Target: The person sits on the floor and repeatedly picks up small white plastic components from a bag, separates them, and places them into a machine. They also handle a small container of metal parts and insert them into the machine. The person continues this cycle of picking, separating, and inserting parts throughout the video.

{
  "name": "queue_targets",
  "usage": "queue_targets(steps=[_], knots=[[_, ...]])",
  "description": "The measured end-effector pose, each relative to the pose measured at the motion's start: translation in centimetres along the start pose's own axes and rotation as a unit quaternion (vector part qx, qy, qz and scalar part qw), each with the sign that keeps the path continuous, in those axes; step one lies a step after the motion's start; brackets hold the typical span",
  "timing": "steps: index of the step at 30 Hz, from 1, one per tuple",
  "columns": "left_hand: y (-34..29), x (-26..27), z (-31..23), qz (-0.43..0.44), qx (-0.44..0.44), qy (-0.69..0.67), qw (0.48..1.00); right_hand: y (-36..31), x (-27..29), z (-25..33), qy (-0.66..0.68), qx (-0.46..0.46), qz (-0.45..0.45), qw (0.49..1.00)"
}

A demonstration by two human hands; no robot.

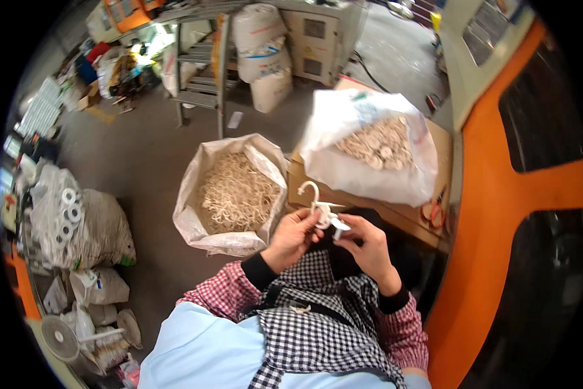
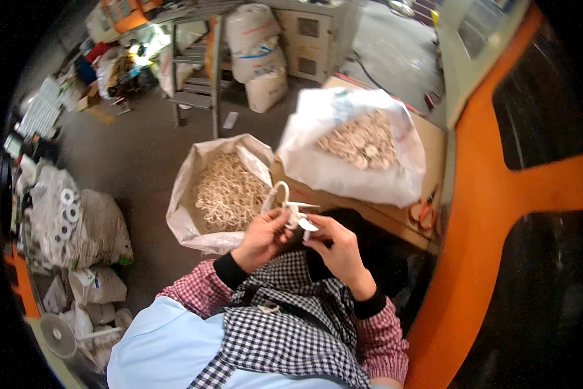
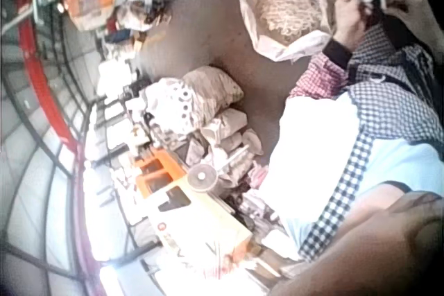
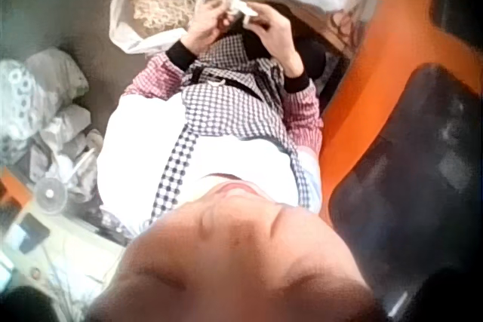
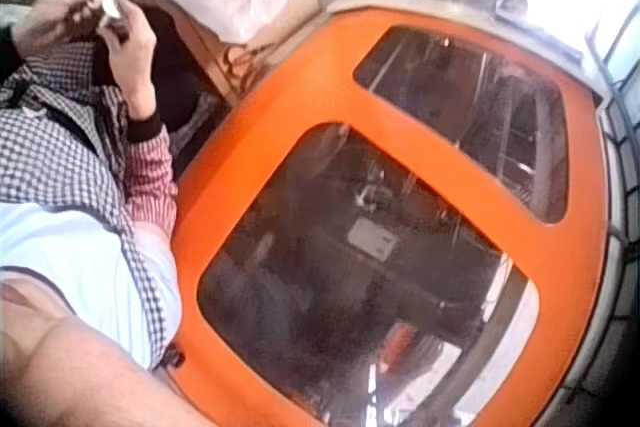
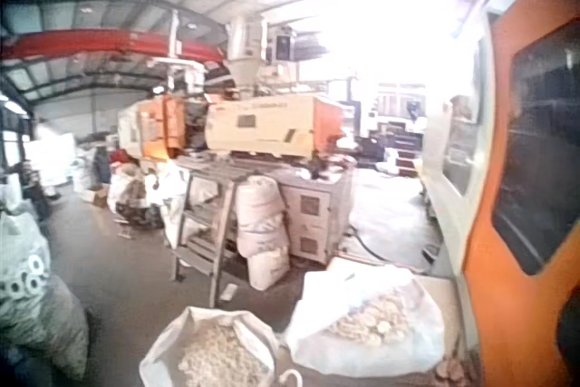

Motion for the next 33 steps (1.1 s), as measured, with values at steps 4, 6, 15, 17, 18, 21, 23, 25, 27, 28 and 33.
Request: queue_targets(steps=[4, 6, 15, 17, 18, 21, 23, 25, 27, 28, 33], knots=[[-0.3, -0.6, -0.9, -0.005, -0.009, 0.003, 1.0, -0.1, 0.0, 1.2, -0.106, 0.066, 0.009, 0.992], [-0.1, -0.9, -0.3, 0.001, 0.003, 0.016, 1.0, -0.2, 0.3, 0.4, -0.152, 0.055, -0.026, 0.987], [-0.8, -2.3, -1.5, 0.012, -0.094, 0.115, 0.989, -1.2, -0.2, -3.2, 0.171, -0.103, -0.063, 0.978], [-0.7, -2.9, -2.0, 0.029, -0.122, 0.123, 0.984, -0.9, -1.8, -3.7, 0.323, -0.134, 0.015, 0.937], [-0.5, -2.3, -2.0, 0.012, -0.115, 0.112, 0.987, -0.7, -1.6, -3.1, 0.311, -0.113, 0.014, 0.944], [-0.4, -1.1, -2.1, -0.027, -0.103, 0.111, 0.988, -0.8, -0.7, -1.0, 0.133, -0.015, -0.017, 0.991], [-0.5, -0.2, -1.6, -0.034, -0.101, 0.105, 0.989, -1.0, 0.1, 0.1, -0.038, 0.013, -0.043, 0.998], [-0.4, -0.5, -1.2, -0.033, -0.096, 0.097, 0.99, -1.4, 0.1, -0.4, -0.125, 0.014, -0.072, 0.989], [-0.3, -0.8, -0.4, -0.023, -0.077, 0.102, 0.991, -1.6, 0.7, -1.2, -0.182, 0.003, -0.112, 0.977], [-0.3, -0.9, 0.1, -0.019, -0.07, 0.113, 0.991, -1.6, 1.6, -0.2, -0.223, 0.015, -0.151, 0.963], [-1.2, -1.8, -0.7, 0.04, -0.12, 0.105, 0.986, -0.8, 1.3, 0.9, -0.149, 0.051, -0.133, 0.979]])
Point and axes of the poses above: each hand's wrist, its own y-axis towards the middle knuckle, its own x-axis out of the back of the hand, z = x × y, the point moved 10 cm from there along y, towards the middle knuckle, and after that the axes turned 15 degrees about -y, right-handed, at the moved point
